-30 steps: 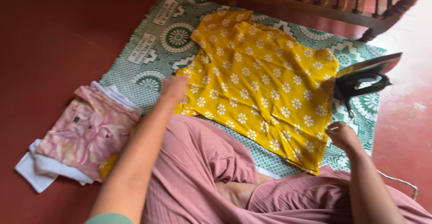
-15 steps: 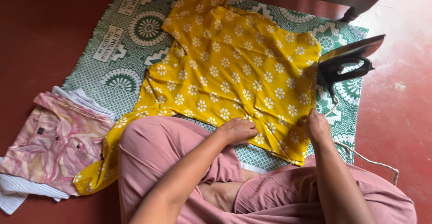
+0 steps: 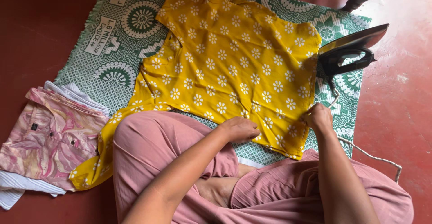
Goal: The person irons a yellow floral-patterned garment on a green patterned mat. They smooth the fabric with one hand while moving the iron with the other, then flip the garment to iron the other side.
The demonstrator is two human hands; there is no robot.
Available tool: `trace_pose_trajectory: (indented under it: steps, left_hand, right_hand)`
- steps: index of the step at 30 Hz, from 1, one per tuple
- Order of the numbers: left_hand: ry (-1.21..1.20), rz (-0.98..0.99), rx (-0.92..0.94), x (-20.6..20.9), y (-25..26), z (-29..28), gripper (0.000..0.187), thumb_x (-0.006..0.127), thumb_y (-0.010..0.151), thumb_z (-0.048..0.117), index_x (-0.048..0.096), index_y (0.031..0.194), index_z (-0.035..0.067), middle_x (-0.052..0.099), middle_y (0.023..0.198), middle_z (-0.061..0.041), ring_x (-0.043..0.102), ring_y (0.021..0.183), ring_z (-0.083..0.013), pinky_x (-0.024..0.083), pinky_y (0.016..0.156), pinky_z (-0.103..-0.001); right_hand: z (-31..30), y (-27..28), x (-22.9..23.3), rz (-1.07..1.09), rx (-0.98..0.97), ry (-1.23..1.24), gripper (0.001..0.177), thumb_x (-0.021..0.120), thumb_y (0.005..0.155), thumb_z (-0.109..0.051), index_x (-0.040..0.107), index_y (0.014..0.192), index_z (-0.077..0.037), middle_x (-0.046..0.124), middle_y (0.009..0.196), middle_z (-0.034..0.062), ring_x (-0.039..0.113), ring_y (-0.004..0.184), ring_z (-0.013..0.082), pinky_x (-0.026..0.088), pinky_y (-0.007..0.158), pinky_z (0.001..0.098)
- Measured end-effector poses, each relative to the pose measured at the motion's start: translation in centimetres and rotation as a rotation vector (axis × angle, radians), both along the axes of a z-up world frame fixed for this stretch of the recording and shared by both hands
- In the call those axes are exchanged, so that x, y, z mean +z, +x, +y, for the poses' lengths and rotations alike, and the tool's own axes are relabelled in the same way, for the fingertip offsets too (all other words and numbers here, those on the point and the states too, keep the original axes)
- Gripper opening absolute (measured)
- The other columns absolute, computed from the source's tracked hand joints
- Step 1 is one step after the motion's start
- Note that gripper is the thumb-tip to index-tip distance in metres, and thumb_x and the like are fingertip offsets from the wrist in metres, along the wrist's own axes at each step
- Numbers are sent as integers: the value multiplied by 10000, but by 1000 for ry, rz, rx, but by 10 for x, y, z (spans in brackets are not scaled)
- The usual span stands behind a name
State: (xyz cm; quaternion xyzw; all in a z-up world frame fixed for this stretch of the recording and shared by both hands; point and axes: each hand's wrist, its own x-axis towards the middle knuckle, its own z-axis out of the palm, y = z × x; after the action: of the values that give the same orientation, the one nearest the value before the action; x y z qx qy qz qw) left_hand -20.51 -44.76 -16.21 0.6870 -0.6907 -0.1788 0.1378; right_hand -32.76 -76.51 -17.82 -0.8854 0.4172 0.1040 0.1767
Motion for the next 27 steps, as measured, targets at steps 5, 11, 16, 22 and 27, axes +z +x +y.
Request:
trace_pose_trajectory:
  steps: [5, 11, 16, 22, 27]
  left_hand:
    - [-185, 72, -12, -6, -32, -34, 217, 663, 793, 252, 647, 936, 89, 688, 939, -117, 697, 904, -356, 568, 722, -489]
    - [-95, 47, 84, -27, -99, -111, 193, 552, 935, 212, 706, 947, 98, 740, 982, -152, 730, 935, -354, 587, 785, -490]
    - [46, 288, 314, -38, -130, -151, 340, 492, 994, 242, 742, 878, 44, 752, 984, -250, 734, 917, -403, 577, 834, -513]
    - [90, 177, 160, -23, -130, -156, 298, 501, 932, 213, 756, 921, 59, 745, 1031, -229, 745, 938, -386, 596, 819, -503]
    - [124, 208, 120, -13, -130, -155, 318, 479, 964, 213, 754, 922, 61, 747, 1066, -212, 749, 984, -365, 590, 855, -489]
  right_hand:
    - [-10, 0, -5, -135, 11, 82, 275, 824, 831, -219, 757, 988, -3, 778, 753, 159, 769, 667, 244, 616, 719, 378]
    - [-9, -4, -11, -208, 52, 24, 343, 867, 783, -273, 754, 952, 3, 760, 839, 197, 755, 789, 316, 594, 783, 417]
    - [-9, -4, -27, -289, 61, -55, 398, 887, 757, -291, 710, 955, 5, 735, 987, 223, 709, 937, 379, 561, 843, 464]
    - [-8, 7, -19, -212, -22, -3, 404, 876, 732, -305, 748, 971, -6, 751, 993, 216, 714, 953, 378, 555, 860, 466]
    - [1, 17, 8, -90, -213, 121, 373, 821, 791, -356, 786, 974, -33, 766, 965, 203, 737, 904, 348, 567, 837, 453]
